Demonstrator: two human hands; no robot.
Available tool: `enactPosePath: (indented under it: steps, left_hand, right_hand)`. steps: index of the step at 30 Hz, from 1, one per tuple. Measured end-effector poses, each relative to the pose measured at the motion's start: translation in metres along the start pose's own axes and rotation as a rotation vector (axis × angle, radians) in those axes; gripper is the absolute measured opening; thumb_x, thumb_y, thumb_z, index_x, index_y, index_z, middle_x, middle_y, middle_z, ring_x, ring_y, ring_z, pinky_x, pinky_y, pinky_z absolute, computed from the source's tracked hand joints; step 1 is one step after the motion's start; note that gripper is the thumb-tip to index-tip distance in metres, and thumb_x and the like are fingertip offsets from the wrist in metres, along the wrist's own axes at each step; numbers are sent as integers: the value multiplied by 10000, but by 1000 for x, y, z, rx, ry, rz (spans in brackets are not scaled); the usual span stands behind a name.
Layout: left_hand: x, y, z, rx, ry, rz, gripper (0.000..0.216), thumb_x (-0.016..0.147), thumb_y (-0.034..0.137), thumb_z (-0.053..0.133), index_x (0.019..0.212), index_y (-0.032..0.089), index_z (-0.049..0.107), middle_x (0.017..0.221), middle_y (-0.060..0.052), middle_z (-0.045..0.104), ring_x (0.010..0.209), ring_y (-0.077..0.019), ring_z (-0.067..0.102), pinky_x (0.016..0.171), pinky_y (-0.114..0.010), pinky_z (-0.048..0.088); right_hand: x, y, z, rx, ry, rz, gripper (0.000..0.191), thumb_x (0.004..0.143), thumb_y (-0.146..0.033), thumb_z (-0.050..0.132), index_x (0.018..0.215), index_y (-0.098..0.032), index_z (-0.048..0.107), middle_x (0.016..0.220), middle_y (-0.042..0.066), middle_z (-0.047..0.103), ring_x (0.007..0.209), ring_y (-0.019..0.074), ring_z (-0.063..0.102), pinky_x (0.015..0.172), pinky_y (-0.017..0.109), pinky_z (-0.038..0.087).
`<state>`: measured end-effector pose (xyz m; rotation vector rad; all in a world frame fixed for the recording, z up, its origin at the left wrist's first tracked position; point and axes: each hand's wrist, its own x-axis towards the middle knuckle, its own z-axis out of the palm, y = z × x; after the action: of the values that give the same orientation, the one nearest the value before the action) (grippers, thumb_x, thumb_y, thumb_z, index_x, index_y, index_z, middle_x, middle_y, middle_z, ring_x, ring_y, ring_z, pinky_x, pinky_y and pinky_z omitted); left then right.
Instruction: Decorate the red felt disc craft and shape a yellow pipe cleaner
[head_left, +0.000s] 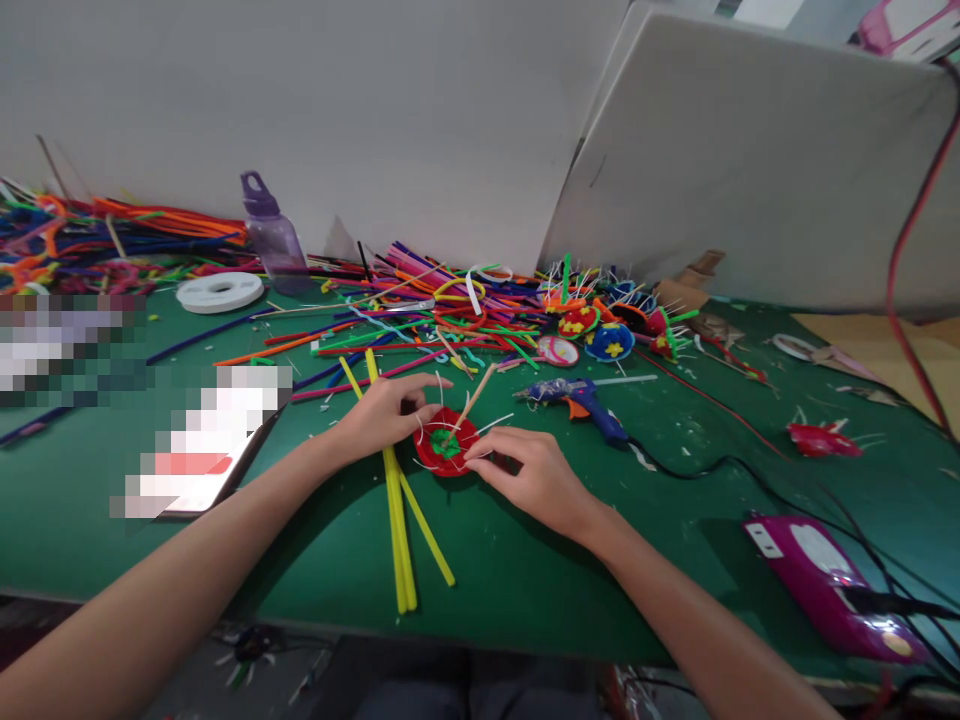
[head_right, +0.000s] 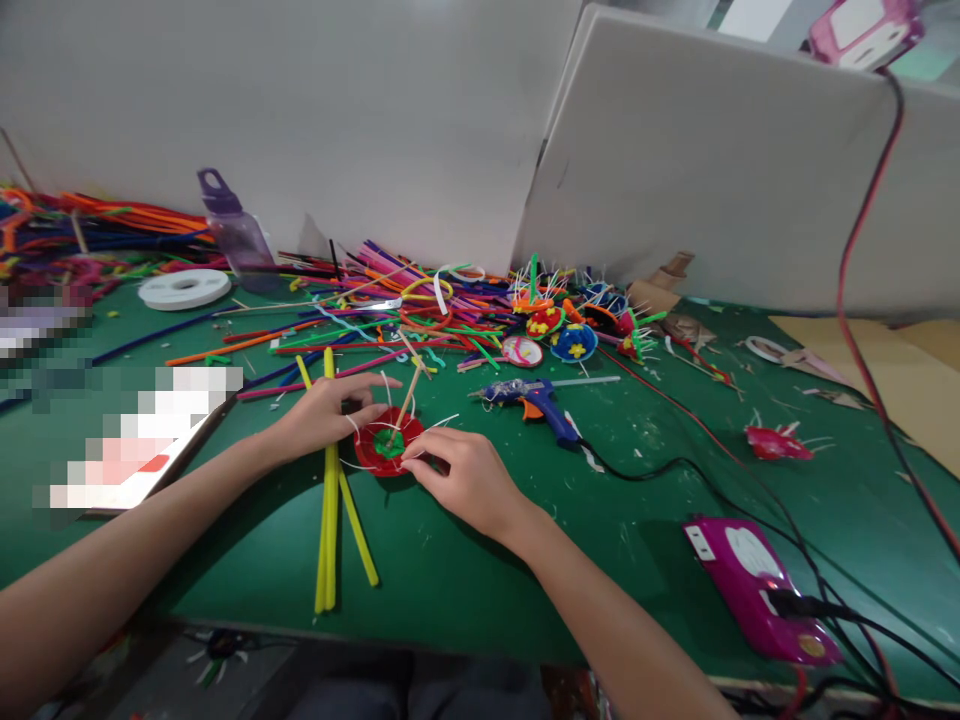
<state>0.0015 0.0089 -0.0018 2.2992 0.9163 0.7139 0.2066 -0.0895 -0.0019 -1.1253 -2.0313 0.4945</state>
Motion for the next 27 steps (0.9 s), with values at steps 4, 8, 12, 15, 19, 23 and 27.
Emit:
enactPosePath:
  steps: [4,8,12,15,19,23,27]
  left_hand:
    - [0,2,-1,7,-7,-12,351,846,286,522,1162,146,580,511,83,448,476,-77,387,496,-181,328]
    - [0,1,-1,2,-8,-4,352,848,290,520,1166,149,578,512,82,448,477,-76,382,495,-180,327]
    - [0,1,0,3,-17,-17,357,847,289,520,1170,145,574,512,82,447,476,-77,384,491,-179,322]
    - [0,2,0,5,-15,-23,358,845,282,521,1172,146,575,512,83,445,475,-77,382,492,-181,321]
    - [-1,2,0,4,-18,-23,356,844,283,521,1167,145,579,518,78,456,478,-79,386,496,-183,328]
    - [0,1,0,6,-17,-17,355,843,293,521,1158,143,581,517,77,460,475,-78,391,490,-180,325]
    - [0,2,-1,12,-19,-31,358,839,295,520,1155,140,585,523,75,467,487,-84,404,501,-186,327]
  right_hand:
    - [0,0,0,5,-4,16,68,845,-198,597,827,-211,661,810,1,693,661,124,602,622,243,447]
    - [-1,0,0,6,-11,6,80,849,-193,591,812,-212,659,802,2,691,703,133,615,656,249,452]
    - [-1,0,0,8,-6,3,76,847,-188,592,815,-209,658,802,-1,690,694,127,610,652,243,447]
    - [-1,1,0,6,-11,16,64,844,-194,597,829,-211,657,799,-5,690,658,121,598,621,239,439]
    - [-1,1,0,10,-6,23,64,843,-195,599,847,-212,661,817,-5,696,663,117,603,620,231,441]
    - [-1,0,0,25,-1,18,67,845,-193,596,834,-209,659,813,-6,693,674,114,602,632,226,436]
    - [-2,0,1,33,-12,63,70,834,-237,618,888,-209,651,778,-13,682,599,103,559,586,223,415]
